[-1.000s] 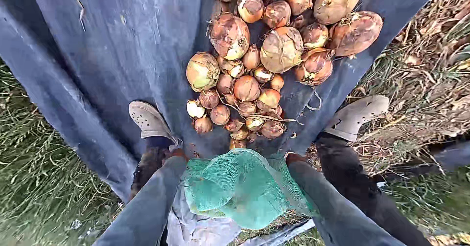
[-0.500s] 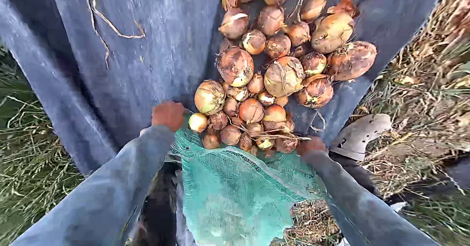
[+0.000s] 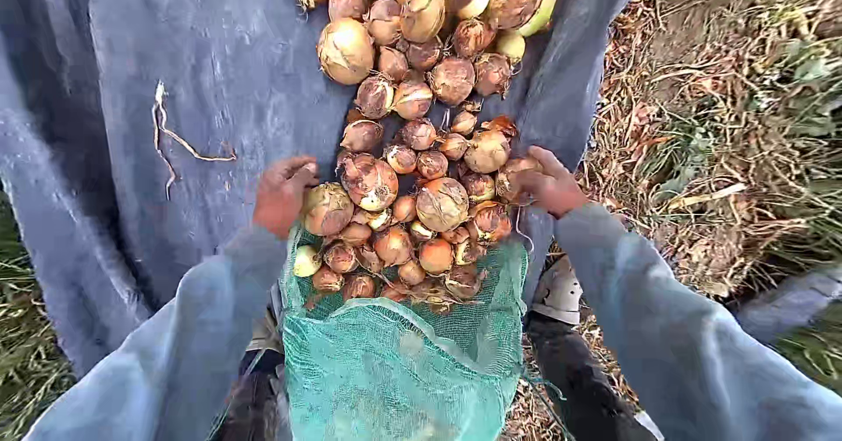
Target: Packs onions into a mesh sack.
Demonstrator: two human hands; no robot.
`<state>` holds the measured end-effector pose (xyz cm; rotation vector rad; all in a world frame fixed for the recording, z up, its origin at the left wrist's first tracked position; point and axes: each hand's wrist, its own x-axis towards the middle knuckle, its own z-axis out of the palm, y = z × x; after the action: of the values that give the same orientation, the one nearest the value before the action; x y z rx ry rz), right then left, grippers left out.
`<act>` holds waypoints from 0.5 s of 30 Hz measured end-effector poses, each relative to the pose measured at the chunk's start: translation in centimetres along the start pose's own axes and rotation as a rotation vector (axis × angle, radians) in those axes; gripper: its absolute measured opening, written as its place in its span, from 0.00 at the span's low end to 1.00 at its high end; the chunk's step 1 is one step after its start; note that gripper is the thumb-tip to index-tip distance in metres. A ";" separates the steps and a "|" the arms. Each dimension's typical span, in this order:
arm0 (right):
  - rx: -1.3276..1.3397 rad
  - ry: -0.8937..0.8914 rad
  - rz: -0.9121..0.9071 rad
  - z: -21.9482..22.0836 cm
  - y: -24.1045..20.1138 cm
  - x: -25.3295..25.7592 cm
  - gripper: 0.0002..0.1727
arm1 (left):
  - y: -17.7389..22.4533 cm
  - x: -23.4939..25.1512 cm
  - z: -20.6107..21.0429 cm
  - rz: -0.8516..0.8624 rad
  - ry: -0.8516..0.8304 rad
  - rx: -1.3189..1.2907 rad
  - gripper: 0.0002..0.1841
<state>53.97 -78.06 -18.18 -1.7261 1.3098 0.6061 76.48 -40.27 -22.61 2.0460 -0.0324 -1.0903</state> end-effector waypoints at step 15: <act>-0.270 -0.521 -0.072 4.1 -2.8 1.5 0.39 | 3.9 2.0 5.1 -0.440 -0.485 -0.067 0.30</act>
<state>57.56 -75.14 -20.44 -1.6600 0.8230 1.1423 75.37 -46.94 -22.99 1.7242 0.2157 -1.8161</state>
